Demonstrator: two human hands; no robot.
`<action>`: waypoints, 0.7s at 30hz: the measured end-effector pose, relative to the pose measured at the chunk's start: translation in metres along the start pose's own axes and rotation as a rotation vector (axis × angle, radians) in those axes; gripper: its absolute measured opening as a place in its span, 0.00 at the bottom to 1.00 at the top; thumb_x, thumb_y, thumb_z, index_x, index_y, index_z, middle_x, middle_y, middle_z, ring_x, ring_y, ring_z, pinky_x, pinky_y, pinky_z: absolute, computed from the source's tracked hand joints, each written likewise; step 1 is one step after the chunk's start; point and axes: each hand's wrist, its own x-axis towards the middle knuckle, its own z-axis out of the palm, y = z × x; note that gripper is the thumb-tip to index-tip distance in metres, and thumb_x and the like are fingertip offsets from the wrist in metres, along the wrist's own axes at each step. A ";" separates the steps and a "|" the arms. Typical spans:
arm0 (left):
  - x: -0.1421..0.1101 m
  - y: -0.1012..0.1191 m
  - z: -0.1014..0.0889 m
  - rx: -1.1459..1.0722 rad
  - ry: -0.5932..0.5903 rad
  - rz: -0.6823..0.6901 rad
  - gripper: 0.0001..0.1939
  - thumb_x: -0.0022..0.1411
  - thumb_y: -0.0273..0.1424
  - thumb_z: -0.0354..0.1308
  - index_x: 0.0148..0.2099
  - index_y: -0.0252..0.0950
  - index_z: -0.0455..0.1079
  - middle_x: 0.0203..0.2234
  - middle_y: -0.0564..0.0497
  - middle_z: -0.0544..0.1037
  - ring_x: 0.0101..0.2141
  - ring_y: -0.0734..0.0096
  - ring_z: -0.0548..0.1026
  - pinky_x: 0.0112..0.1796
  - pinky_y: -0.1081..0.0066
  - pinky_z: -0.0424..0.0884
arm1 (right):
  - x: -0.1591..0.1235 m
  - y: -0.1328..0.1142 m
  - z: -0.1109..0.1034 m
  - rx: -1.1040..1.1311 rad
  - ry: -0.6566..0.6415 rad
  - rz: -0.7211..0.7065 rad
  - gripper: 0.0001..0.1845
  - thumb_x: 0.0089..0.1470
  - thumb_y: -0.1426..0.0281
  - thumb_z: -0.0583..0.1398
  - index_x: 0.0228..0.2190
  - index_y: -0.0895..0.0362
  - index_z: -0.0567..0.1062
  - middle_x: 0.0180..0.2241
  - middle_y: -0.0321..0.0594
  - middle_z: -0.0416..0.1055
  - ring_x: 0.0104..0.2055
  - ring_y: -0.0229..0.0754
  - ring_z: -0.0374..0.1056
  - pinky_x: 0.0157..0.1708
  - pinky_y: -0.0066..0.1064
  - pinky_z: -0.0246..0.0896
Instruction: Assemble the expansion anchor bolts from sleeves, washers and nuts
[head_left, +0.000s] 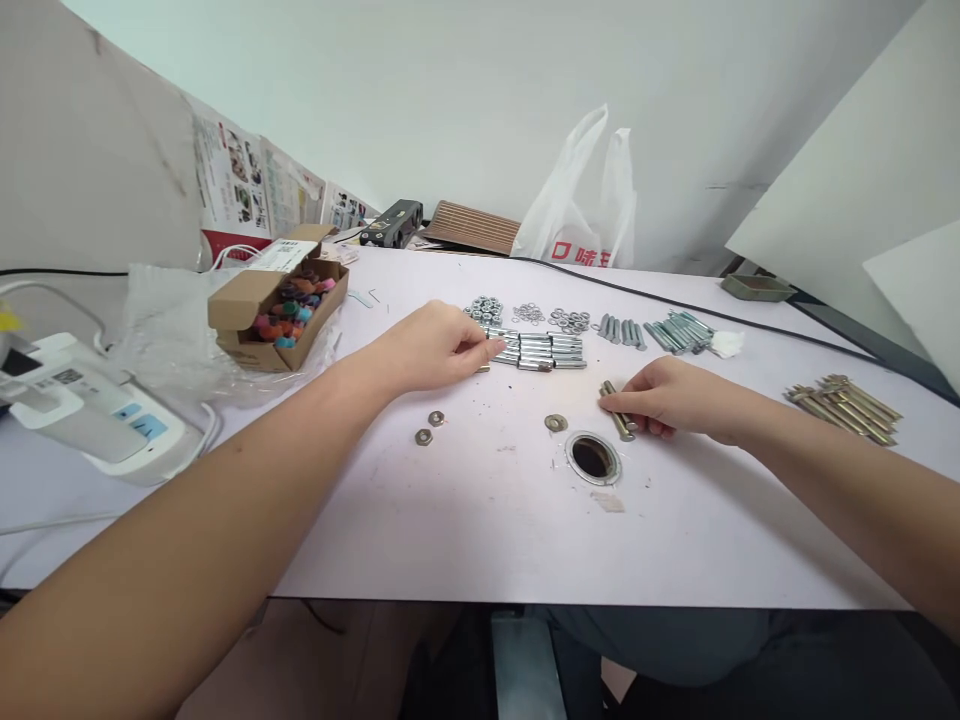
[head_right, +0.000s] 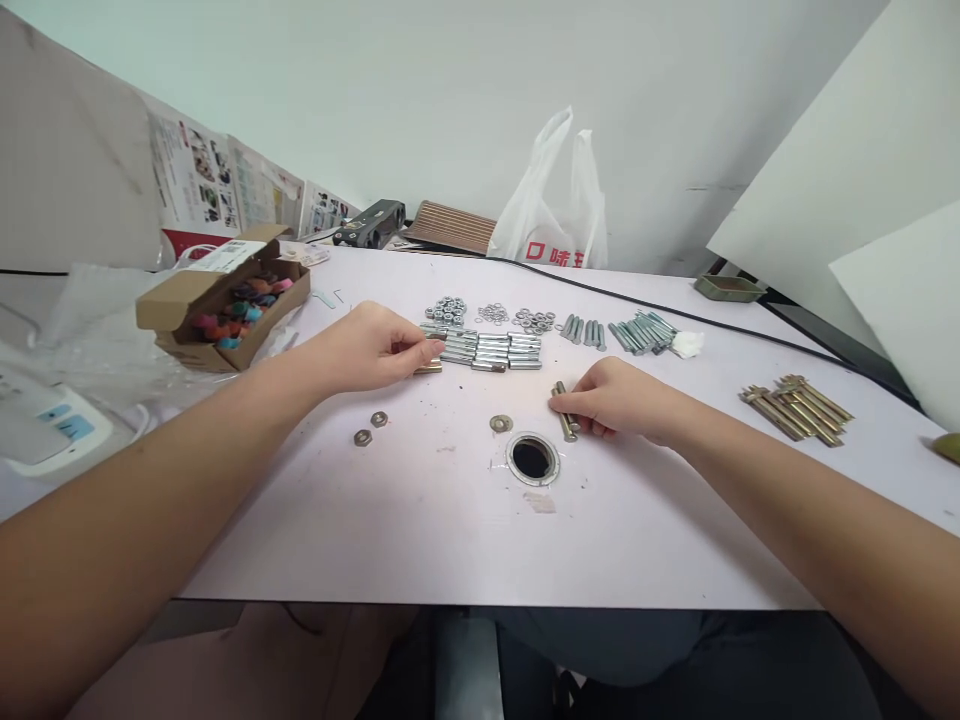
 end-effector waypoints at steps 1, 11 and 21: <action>0.000 0.000 0.000 -0.002 0.007 -0.001 0.25 0.61 0.41 0.49 0.15 0.36 0.58 0.11 0.57 0.53 0.17 0.78 0.50 0.22 0.70 0.48 | 0.000 0.000 -0.002 -0.021 -0.003 0.007 0.26 0.49 0.48 0.60 0.17 0.57 0.74 0.23 0.47 0.73 0.22 0.40 0.64 0.23 0.35 0.62; 0.002 0.012 0.013 -0.423 0.028 -0.010 0.19 0.59 0.44 0.55 0.34 0.34 0.77 0.23 0.51 0.74 0.24 0.76 0.66 0.25 0.73 0.60 | -0.029 -0.071 -0.008 -0.180 0.313 -0.243 0.23 0.51 0.49 0.58 0.23 0.55 0.77 0.18 0.39 0.68 0.16 0.34 0.55 0.16 0.31 0.48; 0.004 -0.001 -0.005 -0.343 0.324 -0.124 0.15 0.56 0.41 0.58 0.29 0.33 0.75 0.21 0.52 0.73 0.24 0.75 0.67 0.25 0.72 0.61 | 0.019 -0.101 -0.010 -0.133 0.367 -0.524 0.23 0.51 0.51 0.59 0.24 0.58 0.78 0.19 0.38 0.68 0.20 0.34 0.57 0.20 0.30 0.47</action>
